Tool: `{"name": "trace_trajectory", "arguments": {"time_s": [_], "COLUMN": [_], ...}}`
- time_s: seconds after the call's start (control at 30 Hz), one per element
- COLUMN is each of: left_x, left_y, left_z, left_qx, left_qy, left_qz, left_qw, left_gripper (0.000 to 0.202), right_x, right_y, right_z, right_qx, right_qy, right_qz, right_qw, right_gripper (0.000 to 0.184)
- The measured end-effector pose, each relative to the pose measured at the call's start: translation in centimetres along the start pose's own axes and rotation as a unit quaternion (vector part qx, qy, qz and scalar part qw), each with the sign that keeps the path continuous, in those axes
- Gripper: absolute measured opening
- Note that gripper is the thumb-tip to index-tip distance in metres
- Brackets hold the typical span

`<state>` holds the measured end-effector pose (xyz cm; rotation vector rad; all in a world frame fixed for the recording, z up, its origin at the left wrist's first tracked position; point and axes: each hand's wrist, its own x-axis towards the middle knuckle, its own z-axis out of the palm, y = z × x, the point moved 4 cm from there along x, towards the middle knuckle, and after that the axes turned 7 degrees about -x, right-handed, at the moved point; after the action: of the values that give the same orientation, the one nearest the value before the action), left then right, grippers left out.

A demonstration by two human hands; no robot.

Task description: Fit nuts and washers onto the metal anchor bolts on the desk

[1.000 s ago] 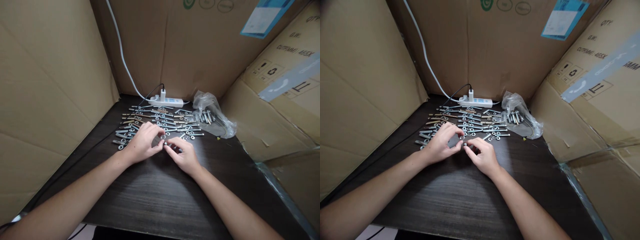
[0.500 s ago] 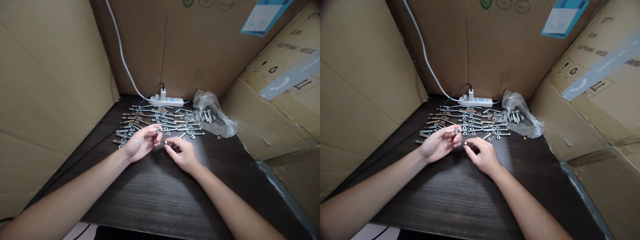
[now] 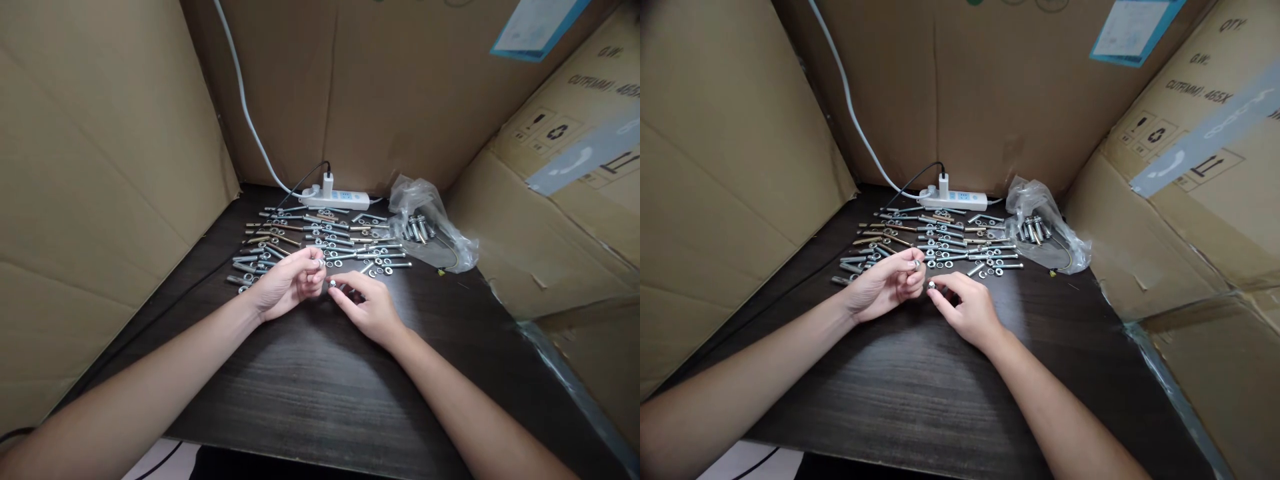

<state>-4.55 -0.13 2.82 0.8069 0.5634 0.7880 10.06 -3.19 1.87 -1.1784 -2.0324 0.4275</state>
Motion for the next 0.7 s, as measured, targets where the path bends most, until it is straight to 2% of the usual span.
{"name": "trace_trajectory", "arguments": {"time_s": [0.1, 0.2, 0.33, 0.53, 0.7], "left_x": [0.2, 0.4, 0.3, -0.1, -0.6], "left_y": [-0.3, -0.3, -0.1, -0.1, 0.1], "left_z": [-0.2, -0.4, -0.2, 0.2, 0.8], "left_qx": [0.044, 0.148, 0.289, 0.395, 0.512], "left_qy": [-0.001, 0.015, 0.016, -0.007, -0.002], "left_qz": [0.021, 0.078, 0.136, 0.163, 0.2], "left_qw": [0.999, 0.986, 0.947, 0.904, 0.835], "left_gripper": [0.019, 0.022, 0.019, 0.014, 0.01], "right_x": [0.0, 0.0, 0.0, 0.0, 0.0], "right_y": [-0.1, -0.1, 0.0, 0.1, 0.2], "right_z": [0.0, 0.0, 0.0, -0.1, -0.1], "right_qx": [-0.003, -0.004, -0.008, -0.018, -0.03], "right_qy": [-0.002, -0.005, -0.003, 0.002, -0.002], "right_qz": [-0.003, -0.005, -0.006, -0.009, -0.008], "right_qw": [1.0, 1.0, 1.0, 1.0, 1.0], "right_gripper": [0.016, 0.017, 0.017, 0.017, 0.017]}}
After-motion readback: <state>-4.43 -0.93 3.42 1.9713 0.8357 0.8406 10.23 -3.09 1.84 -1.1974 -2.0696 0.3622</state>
